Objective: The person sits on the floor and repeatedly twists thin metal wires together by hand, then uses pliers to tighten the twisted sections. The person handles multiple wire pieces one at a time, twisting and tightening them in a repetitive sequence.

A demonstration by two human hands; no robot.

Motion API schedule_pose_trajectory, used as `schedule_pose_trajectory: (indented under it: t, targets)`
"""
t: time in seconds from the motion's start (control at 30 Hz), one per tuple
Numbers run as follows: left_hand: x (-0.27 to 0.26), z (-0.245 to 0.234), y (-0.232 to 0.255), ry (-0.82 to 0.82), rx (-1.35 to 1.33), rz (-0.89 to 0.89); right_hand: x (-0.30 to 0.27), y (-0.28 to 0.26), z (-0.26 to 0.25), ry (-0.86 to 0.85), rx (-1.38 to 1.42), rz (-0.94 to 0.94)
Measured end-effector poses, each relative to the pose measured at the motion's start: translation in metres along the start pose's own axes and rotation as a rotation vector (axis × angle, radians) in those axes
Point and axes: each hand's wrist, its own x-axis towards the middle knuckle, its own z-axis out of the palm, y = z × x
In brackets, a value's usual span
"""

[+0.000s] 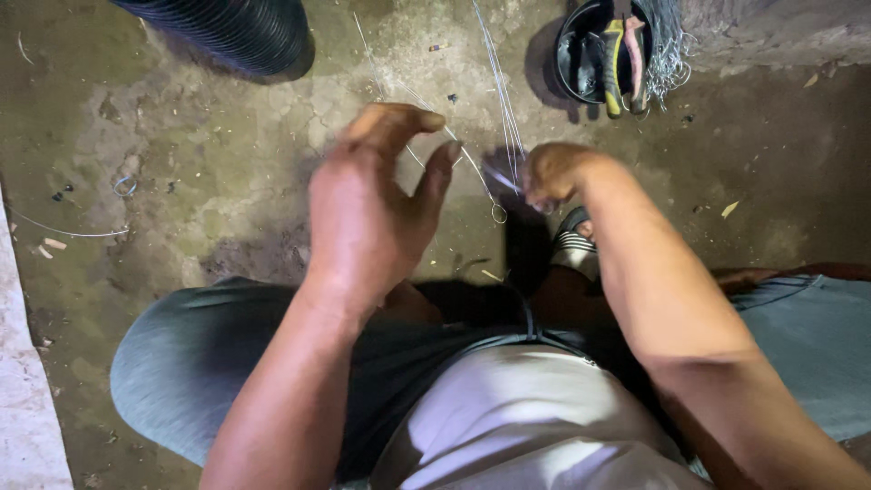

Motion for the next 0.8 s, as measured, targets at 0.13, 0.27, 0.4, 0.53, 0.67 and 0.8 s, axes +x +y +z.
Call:
schedule_pose_trajectory:
  t: [0.13, 0.27, 0.4, 0.53, 0.67, 0.8]
  targets:
    - [-0.002, 0.018, -0.003, -0.089, 0.055, 0.070, -0.088, -0.061, -0.047, 0.304, -0.297, 0.076]
    - [-0.006, 0.034, -0.008, 0.027, 0.143, 0.325, -0.158, -0.107, -0.066, 0.465, -0.254, -0.227]
    - [-0.004, 0.047, -0.011, -0.115, 0.170, 0.293, -0.169, -0.122, -0.065, 0.547, -0.010, -0.646]
    - [-0.004, 0.046, -0.015, -0.222, 0.109, 0.022, -0.127, -0.084, -0.062, 0.345, 0.592, -0.827]
    - [-0.004, 0.037, -0.012, -0.048, 0.100, 0.061, -0.024, -0.024, -0.038, 0.464, 0.979, -0.406]
    - [0.001, 0.035, -0.002, -0.035, 0.009, 0.010, 0.066, 0.032, 0.031, 0.691, 0.936, -0.334]
